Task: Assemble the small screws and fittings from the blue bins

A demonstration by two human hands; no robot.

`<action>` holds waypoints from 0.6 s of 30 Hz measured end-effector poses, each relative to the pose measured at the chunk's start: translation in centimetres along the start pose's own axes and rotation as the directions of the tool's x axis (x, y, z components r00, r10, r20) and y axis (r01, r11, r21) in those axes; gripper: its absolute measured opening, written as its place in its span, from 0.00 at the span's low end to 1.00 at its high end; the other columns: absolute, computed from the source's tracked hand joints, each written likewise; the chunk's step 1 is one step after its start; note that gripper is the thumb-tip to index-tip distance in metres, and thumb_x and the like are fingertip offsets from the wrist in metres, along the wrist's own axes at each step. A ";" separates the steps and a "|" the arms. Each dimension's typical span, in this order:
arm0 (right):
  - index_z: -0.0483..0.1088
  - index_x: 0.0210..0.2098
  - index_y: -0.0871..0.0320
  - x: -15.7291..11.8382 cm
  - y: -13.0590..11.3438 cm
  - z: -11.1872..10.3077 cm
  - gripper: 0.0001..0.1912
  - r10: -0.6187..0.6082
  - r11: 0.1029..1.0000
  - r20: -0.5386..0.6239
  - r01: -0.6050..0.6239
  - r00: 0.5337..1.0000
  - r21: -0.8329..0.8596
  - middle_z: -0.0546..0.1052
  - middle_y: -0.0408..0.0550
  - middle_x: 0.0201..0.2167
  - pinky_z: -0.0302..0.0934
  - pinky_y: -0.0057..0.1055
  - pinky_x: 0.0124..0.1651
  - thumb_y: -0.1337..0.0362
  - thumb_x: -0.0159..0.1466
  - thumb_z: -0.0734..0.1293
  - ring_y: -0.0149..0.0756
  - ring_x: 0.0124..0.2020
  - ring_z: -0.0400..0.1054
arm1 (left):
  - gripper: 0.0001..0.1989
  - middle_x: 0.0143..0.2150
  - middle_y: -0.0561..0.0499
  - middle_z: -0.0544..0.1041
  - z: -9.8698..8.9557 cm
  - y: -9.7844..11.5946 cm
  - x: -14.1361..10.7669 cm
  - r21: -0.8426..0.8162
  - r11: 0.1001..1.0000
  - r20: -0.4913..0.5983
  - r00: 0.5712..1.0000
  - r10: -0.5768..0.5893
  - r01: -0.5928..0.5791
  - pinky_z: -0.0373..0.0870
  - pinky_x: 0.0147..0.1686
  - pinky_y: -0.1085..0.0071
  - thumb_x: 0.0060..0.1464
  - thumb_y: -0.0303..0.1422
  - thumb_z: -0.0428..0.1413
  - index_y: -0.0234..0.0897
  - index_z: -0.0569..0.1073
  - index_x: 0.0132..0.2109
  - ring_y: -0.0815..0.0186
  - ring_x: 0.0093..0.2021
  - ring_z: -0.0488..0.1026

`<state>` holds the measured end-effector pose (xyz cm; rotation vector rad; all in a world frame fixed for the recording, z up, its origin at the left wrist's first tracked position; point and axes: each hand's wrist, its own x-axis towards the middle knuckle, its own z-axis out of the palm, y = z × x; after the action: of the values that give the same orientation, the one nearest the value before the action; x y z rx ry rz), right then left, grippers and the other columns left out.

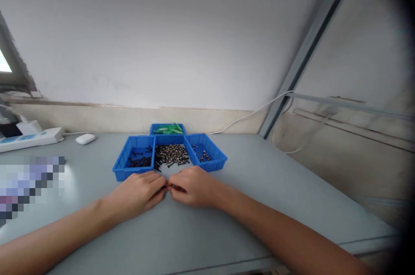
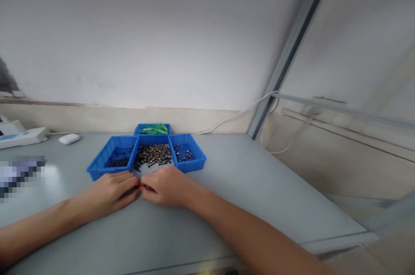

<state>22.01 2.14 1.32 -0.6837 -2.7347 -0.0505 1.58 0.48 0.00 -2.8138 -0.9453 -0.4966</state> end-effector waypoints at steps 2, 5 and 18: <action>0.68 0.27 0.58 0.0 0.2 -0.2 0.09 0.014 1.000 0.012 -0.014 1.000 0.007 0.73 0.42 0.23 0.49 0.28 0.28 0.66 0.63 0.60 0.30 0.25 0.64 | 0.13 0.29 0.51 0.72 0.1 0.0 0.0 0.021 0.999 0.039 0.999 -0.030 0.029 0.64 0.28 0.71 0.63 0.32 0.43 0.36 0.68 0.33 0.66 0.29 0.70; 0.68 0.28 0.58 0.0 0.4 -0.4 0.08 0.040 0.999 0.022 -0.040 0.999 0.020 0.72 0.42 0.23 0.49 0.27 0.28 0.67 0.62 0.61 0.29 0.24 0.63 | 0.12 0.30 0.51 0.73 0.1 0.0 -0.1 0.052 0.997 0.081 0.995 -0.063 0.059 0.65 0.29 0.70 0.63 0.33 0.43 0.36 0.68 0.34 0.65 0.30 0.71; 0.68 0.30 0.58 0.1 0.8 -0.2 0.07 0.034 0.999 0.108 -0.036 0.994 0.018 0.73 0.42 0.26 0.52 0.27 0.31 0.64 0.64 0.61 0.31 0.28 0.65 | 0.14 0.24 0.53 0.75 0.2 0.0 -0.1 0.145 0.988 0.113 0.992 -0.065 0.048 0.64 0.23 0.72 0.64 0.35 0.43 0.37 0.69 0.34 0.64 0.24 0.74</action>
<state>22.38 2.87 1.54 -0.7488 -2.8211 0.0220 1.54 0.44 -0.26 -2.7189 -1.0409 -0.2607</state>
